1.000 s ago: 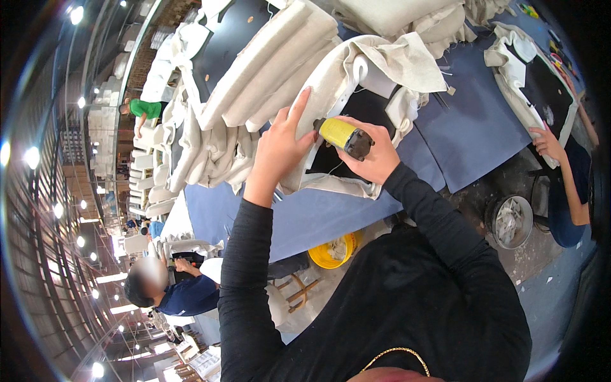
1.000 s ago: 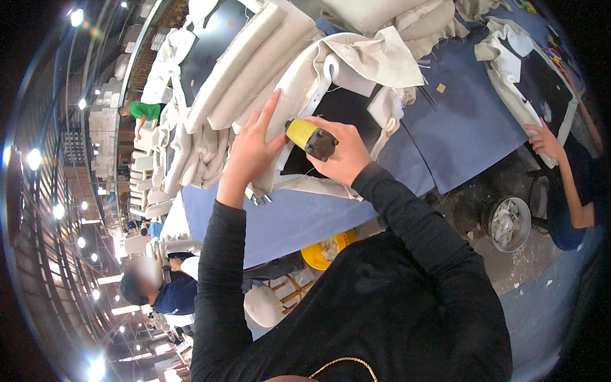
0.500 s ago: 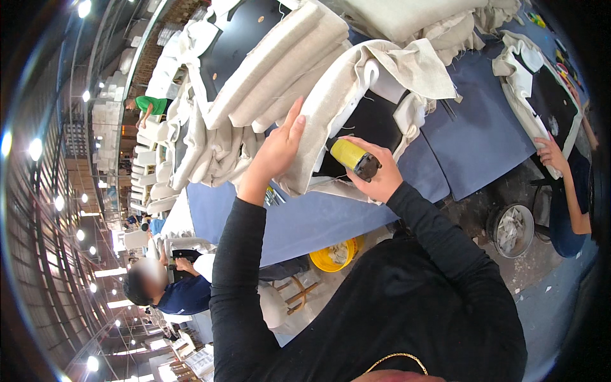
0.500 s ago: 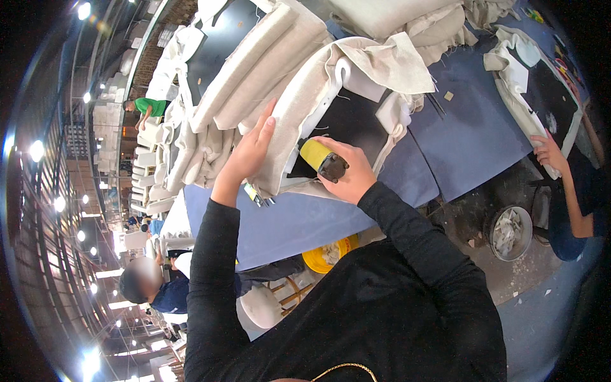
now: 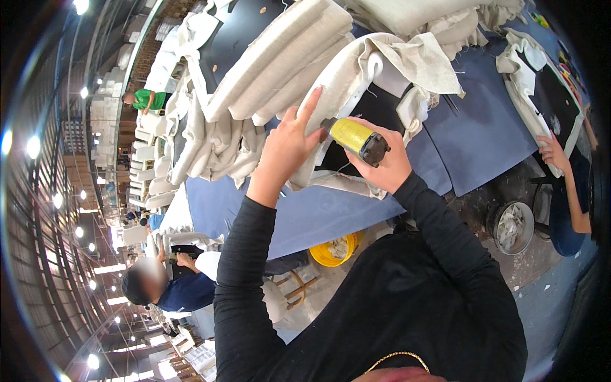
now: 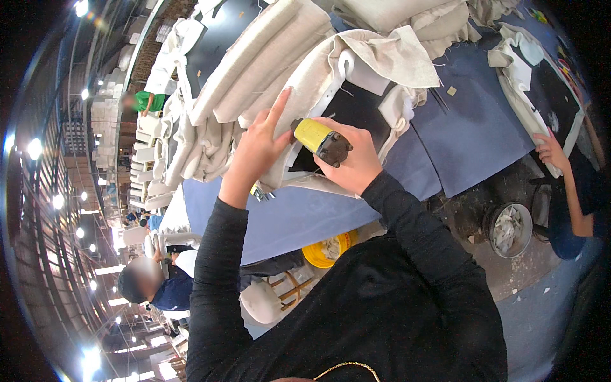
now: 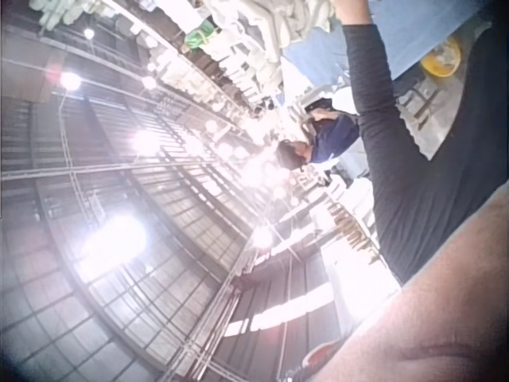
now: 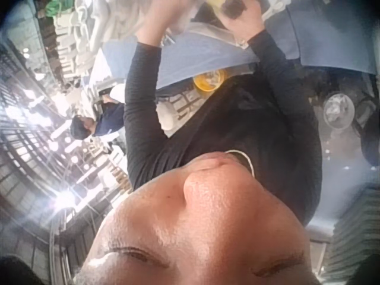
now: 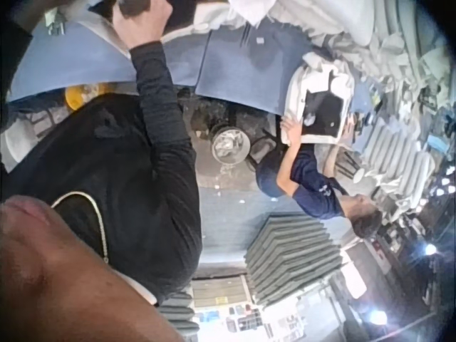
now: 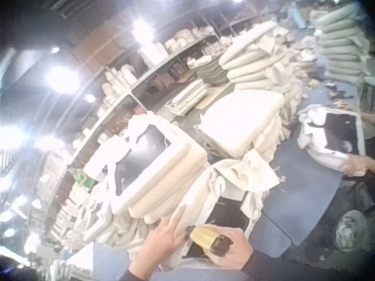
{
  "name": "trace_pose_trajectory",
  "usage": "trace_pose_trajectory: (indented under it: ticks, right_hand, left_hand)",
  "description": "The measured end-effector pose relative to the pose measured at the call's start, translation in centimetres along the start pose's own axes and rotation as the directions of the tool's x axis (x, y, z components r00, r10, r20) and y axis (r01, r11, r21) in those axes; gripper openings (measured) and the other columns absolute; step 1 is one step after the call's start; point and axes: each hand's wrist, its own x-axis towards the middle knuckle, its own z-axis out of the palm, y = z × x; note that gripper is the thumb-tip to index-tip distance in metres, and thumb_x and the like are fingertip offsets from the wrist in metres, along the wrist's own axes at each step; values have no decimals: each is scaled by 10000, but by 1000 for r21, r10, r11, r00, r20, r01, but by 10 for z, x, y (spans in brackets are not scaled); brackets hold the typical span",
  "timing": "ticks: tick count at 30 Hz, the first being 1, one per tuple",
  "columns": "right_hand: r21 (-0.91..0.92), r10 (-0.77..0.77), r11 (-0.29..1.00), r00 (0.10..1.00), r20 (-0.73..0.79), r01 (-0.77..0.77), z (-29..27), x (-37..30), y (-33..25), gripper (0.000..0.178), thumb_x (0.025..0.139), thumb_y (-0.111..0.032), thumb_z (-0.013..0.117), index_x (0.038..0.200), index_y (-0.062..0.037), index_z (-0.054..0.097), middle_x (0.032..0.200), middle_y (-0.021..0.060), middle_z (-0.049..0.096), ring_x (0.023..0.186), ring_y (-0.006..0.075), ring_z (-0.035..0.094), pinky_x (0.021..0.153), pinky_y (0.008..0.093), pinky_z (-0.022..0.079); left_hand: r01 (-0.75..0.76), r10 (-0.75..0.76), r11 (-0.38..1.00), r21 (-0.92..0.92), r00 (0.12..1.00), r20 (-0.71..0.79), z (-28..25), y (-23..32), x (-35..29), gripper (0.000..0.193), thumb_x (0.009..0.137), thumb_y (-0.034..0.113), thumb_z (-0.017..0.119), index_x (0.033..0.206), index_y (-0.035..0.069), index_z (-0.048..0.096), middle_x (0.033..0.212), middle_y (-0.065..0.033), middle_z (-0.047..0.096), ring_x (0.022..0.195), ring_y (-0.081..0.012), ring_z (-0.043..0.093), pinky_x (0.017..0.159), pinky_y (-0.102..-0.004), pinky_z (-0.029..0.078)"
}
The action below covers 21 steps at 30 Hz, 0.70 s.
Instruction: The person staples fabric onto a padded seat cushion using a yellow staple gun, then trims excess fabric with scissors. They repeat this process on multiple cushions, smoothing the fabric and securing it to the underside of the cushions.
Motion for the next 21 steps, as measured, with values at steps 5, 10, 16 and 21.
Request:
trace_pose_trajectory:
  ticks: [5, 10, 16, 21]
  right_hand:
    - [7, -18, 1000, 1000, 10, 18, 2, 0, 7, 502, 887, -16, 815, 1377, 9, 705, 1192, 173, 820, 1131, 251, 803, 1002, 338, 592]
    - [-44, -20, 999, 1000, 22, 21, 2, 4, 5, 523, 855, -50, 827, 1365, -12, 719, 1152, 187, 816, 1089, 275, 809, 965, 344, 604]
    - [139, 141, 980, 990, 14, -142, -15, -26, 50, 516, 848, -78, 852, 1344, -4, 729, 1158, 131, 818, 1065, 205, 787, 959, 347, 603]
    - [-549, 326, 755, 932, -161, -359, -102, -80, 146, 617, 797, -18, 762, 1411, -59, 714, 1293, 218, 708, 1187, 360, 728, 1053, 432, 574]
  left_hand:
    - [-18, 18, 1000, 21, 1000, 0, 0, 0, -2, 948, 951, 283, 811, 1743, 365, 299, 1309, -284, 664, 1088, -518, 721, 895, -563, 613]
    - [-21, 21, 1000, -7, 1000, 4, 2, 1, -3, 1008, 914, 280, 845, 1750, 347, 287, 1348, -274, 667, 1181, -506, 696, 978, -553, 579]
    - [-100, 98, 952, -289, 995, -20, -7, -37, -2, 1110, 843, 372, 917, 1744, 138, 311, 1516, -266, 622, 1398, -448, 618, 1163, -486, 498]
    - [-63, 53, 997, -48, 983, -175, 5, -28, -32, 1092, 794, 433, 943, 1682, 67, 422, 1502, -251, 620, 1355, -430, 639, 1122, -493, 528]
